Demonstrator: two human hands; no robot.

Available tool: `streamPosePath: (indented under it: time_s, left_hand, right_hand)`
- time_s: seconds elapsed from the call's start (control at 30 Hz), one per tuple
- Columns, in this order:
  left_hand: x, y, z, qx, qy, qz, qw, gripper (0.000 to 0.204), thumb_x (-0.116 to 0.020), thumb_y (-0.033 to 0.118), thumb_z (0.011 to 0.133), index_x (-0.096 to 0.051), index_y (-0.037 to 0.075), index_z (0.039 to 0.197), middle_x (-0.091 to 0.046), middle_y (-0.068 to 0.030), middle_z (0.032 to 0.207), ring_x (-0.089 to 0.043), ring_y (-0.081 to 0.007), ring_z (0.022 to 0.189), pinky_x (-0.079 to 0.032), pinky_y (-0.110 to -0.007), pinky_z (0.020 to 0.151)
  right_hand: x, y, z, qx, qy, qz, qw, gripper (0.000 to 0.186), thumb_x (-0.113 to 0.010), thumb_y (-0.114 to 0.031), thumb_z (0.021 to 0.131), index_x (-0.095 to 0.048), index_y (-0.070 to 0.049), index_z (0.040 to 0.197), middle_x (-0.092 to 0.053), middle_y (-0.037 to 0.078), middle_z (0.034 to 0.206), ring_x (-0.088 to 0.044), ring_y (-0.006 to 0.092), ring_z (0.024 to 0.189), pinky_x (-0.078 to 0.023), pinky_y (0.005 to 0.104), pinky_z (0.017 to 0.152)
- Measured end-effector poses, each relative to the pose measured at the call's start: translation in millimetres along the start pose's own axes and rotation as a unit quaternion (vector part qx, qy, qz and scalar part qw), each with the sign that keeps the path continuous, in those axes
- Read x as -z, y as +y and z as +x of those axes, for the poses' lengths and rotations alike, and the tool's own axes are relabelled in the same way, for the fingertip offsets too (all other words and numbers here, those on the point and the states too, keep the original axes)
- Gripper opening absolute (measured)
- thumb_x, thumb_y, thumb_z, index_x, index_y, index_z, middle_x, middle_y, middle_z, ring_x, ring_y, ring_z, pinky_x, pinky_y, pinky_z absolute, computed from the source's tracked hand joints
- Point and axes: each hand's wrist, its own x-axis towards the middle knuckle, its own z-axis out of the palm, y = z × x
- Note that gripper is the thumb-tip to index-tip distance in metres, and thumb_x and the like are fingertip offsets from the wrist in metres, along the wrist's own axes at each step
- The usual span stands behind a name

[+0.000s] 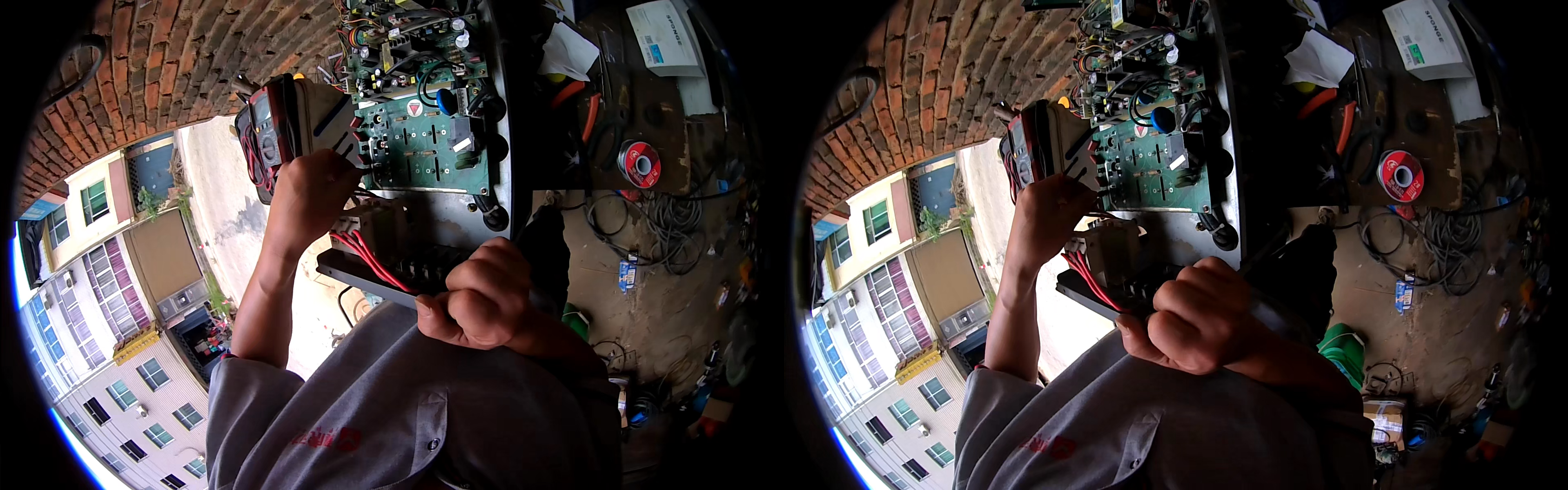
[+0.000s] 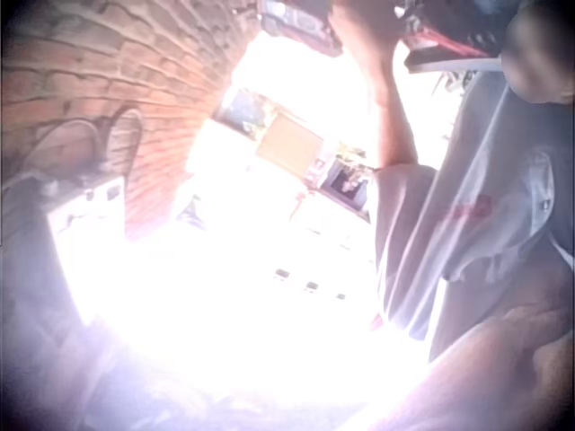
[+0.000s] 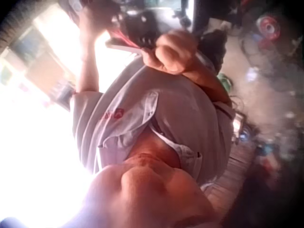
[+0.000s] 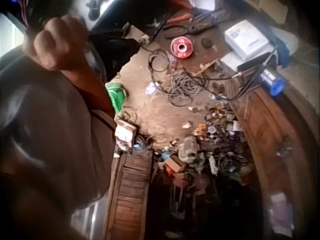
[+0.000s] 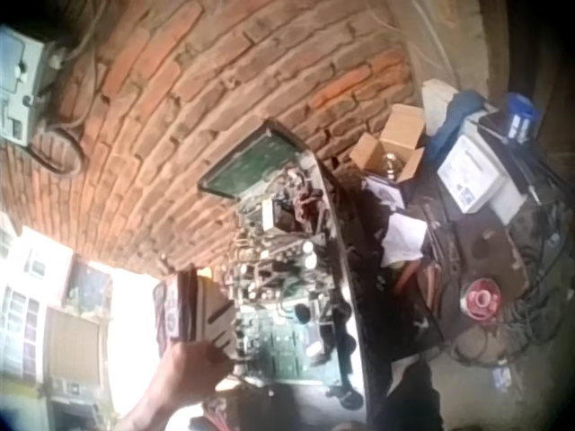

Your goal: The person uses a digital multimeter to test various points on an exposed circuit board inside a metal chassis. They systematically touch the red and black probes to different components and connection points on the board, checking for electrical continuity or voltage. The person occasionally adjusts the multimeter dial and repositions the probes to different areas of the circuit board.

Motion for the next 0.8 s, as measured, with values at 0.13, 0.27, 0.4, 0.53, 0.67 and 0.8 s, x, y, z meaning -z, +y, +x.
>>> streamPosePath:
  time_s: [0.13,0.27,0.4,0.53,0.67,0.8]
  left_hand:
    - [1.8,5.8,0.0,0.001,-0.019,0.005,1.000,0.015,-0.071,0.013,0.081,-0.069,-0.001,0.084,-0.069,-0.0159,0.074,-0.070,-0.0271,0.068,-0.053,-0.034,0.062]
    - [1.8,1.4,3.2,0.022,-0.039,0.014,0.999,0.016,-0.072,0.013,0.084,-0.070,-0.002,0.088,-0.069,-0.0086,0.076,-0.063,-0.0105,0.071,-0.050,-0.028,0.066]
    - [2.6,2.5,3.4,0.029,-0.049,0.001,0.998,0.016,-0.072,0.014,0.083,-0.070,-0.002,0.088,-0.070,-0.0084,0.077,-0.063,-0.0106,0.072,-0.051,-0.028,0.067]
    - [3.0,7.3,2.0,0.041,-0.032,0.020,0.998,0.017,-0.072,0.014,0.084,-0.069,-0.001,0.092,-0.069,-0.0081,0.077,-0.064,-0.0107,0.073,-0.051,-0.027,0.068]
    - [2.4,11.7,-9.6,0.030,0.064,-0.006,0.997,0.019,-0.069,0.016,0.086,-0.067,-0.001,0.095,-0.071,-0.0143,0.081,-0.072,-0.0208,0.076,-0.054,-0.031,0.066]
    - [2.6,26.8,-3.2,0.058,0.090,0.019,0.994,0.017,-0.067,0.015,0.086,-0.068,-0.001,0.092,-0.072,-0.0141,0.080,-0.072,-0.0229,0.074,-0.054,-0.032,0.066]
  right_hand:
    - [-1.1,-0.3,1.5,-0.005,0.007,0.007,1.000,0.037,-0.074,-0.014,0.075,-0.042,-0.013,0.058,-0.047,0.000,0.061,-0.041,0.0147,0.047,-0.030,0.0312,0.048]
    - [-4.2,-0.4,2.7,-0.008,0.023,0.018,1.000,0.046,-0.076,-0.012,0.072,-0.034,-0.013,0.054,-0.039,-0.001,0.058,-0.035,0.0137,0.045,-0.023,0.0292,0.047]
    - [-4.1,1.0,1.4,-0.003,0.029,0.011,1.000,0.046,-0.076,-0.013,0.072,-0.033,-0.013,0.054,-0.038,-0.001,0.058,-0.035,0.0135,0.045,-0.023,0.0294,0.047]
    - [-2.8,3.6,6.3,-0.003,0.047,0.018,0.999,0.047,-0.076,-0.015,0.072,-0.033,-0.014,0.054,-0.038,-0.001,0.057,-0.034,0.0133,0.044,-0.022,0.0295,0.047]
    - [-1.0,4.1,4.2,-0.007,0.032,0.021,0.999,0.044,-0.076,-0.017,0.073,-0.036,-0.014,0.055,-0.041,-0.001,0.057,-0.036,0.0133,0.044,-0.024,0.0298,0.047]
    - [0.8,4.6,2.4,-0.010,0.027,0.027,0.999,0.039,-0.077,-0.019,0.073,-0.041,-0.015,0.058,-0.046,-0.002,0.057,-0.040,0.0132,0.045,-0.027,0.0298,0.048]
